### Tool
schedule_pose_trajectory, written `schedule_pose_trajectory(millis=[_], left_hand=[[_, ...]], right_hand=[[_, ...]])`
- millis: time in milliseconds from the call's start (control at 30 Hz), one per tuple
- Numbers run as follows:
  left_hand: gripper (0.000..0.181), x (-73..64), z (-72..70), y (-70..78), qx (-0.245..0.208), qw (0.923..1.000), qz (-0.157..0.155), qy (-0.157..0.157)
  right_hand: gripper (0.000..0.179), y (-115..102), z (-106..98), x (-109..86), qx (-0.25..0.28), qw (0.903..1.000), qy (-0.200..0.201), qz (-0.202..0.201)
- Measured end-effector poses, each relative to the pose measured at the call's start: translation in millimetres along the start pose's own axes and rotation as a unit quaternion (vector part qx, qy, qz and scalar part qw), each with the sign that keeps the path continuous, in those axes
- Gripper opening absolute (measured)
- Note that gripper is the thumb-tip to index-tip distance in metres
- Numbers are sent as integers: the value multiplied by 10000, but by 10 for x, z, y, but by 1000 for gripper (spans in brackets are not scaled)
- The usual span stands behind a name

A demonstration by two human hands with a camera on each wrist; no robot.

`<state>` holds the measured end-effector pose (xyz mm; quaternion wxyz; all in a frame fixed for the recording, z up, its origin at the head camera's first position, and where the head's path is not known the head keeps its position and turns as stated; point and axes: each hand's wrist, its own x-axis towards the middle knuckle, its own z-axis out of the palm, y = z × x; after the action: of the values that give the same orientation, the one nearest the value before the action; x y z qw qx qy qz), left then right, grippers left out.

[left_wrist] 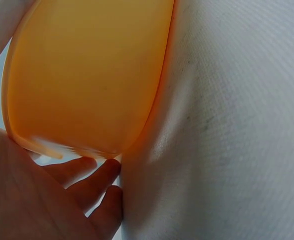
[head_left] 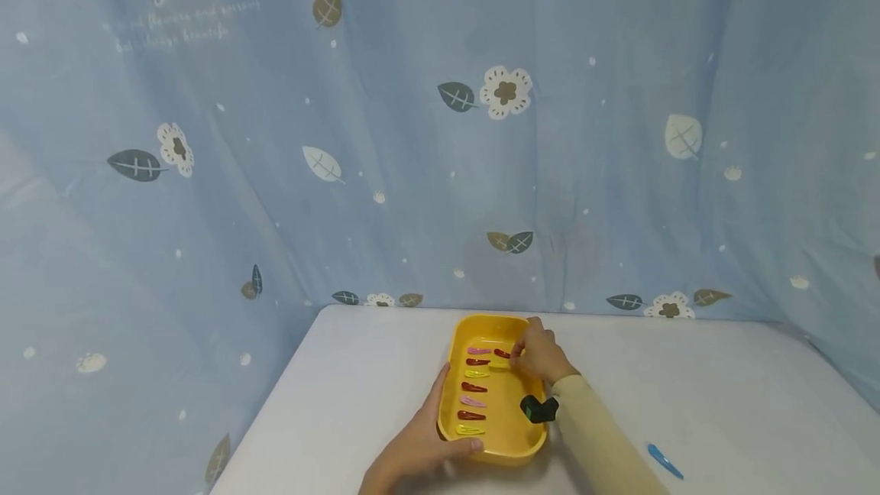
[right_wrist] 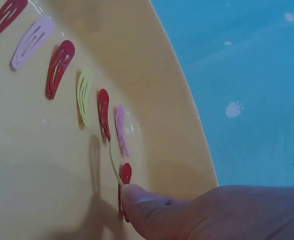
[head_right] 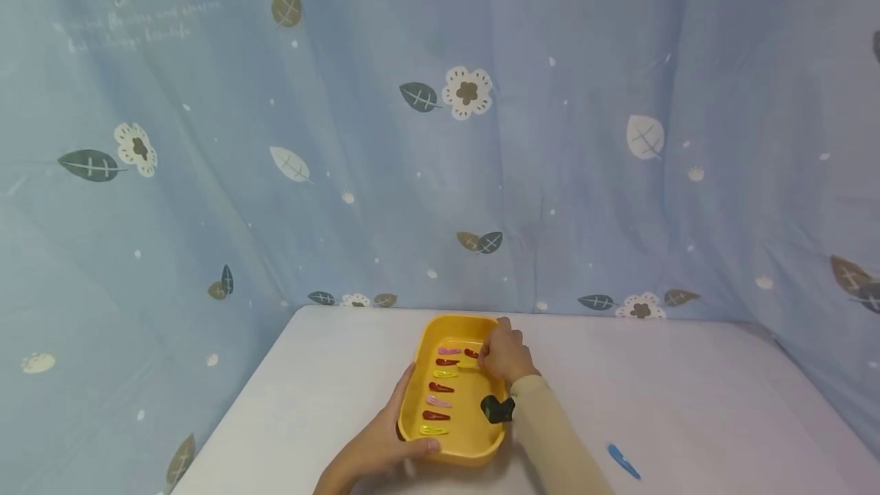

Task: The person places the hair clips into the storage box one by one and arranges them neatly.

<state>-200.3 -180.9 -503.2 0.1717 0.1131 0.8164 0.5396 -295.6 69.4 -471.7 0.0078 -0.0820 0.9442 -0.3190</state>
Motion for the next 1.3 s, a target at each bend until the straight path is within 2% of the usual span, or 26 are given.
schedule_pose_trajectory(millis=[200,633,833,1067,1300], left_hand=[[127,29,-14,41,19,10000,10,43],[127,28,-19,34,57,9999,78,52],[127,28,-23,20,150,9998,45,94],[126,32,-18,8,51,9999,76,71],[127,21,-10,6,71,9999,38,76]], right_hand=[[20,-15,4,19,-321,9994,148,61],[22,-46,28,2,-431,9985,210,250],[21,-36,30,7,-398,9989,171,193],[20,-32,24,18,-245,9994,124,227],[10,-19,-26,35,69,9998,-99,182]])
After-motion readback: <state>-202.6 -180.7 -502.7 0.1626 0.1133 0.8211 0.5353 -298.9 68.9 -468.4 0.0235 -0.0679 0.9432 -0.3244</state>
